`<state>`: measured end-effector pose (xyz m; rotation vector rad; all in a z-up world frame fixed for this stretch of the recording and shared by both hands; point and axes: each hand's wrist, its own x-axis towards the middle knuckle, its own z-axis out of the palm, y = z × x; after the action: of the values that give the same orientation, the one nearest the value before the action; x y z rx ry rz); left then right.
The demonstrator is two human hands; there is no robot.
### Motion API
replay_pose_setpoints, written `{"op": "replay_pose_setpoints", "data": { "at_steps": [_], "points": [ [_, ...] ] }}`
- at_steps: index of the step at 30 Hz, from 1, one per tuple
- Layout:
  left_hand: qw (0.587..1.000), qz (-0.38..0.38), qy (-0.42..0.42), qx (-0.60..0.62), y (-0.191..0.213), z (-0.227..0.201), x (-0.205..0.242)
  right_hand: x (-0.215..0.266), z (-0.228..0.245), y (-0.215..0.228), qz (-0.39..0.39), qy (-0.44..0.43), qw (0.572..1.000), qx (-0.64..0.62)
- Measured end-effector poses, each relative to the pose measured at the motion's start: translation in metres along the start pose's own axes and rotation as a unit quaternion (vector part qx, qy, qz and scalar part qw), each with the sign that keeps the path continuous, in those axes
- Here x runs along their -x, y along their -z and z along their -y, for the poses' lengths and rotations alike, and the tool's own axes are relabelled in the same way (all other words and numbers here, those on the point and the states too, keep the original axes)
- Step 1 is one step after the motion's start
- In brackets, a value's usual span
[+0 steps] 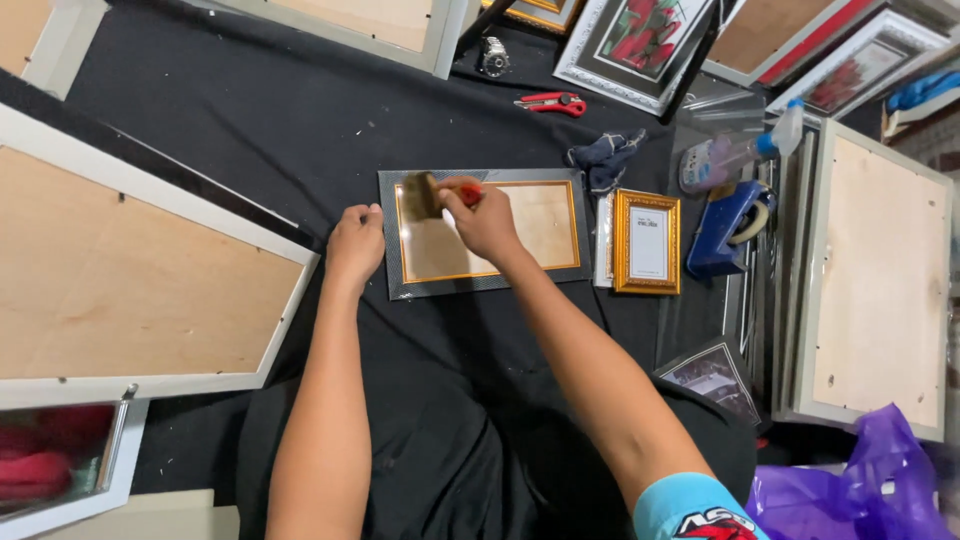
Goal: Cleaning the glass and frames of several picture frames using a cloth and a brush.
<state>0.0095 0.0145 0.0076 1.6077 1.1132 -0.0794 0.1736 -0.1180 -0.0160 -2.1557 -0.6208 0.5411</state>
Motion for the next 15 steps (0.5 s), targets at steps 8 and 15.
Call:
{"op": "replay_pose_setpoints", "data": {
  "at_steps": [8, 15],
  "points": [
    [1.0, 0.012, -0.019, -0.022, -0.003, -0.001, 0.003, 0.077, -0.015, 0.121, 0.016, -0.055, 0.998, 0.041],
    [0.997, 0.0, -0.04, -0.07, -0.012, 0.009, -0.002, 0.134, -0.069, 0.174, -0.002, -0.029, 0.929, 0.368]
  ]
}}
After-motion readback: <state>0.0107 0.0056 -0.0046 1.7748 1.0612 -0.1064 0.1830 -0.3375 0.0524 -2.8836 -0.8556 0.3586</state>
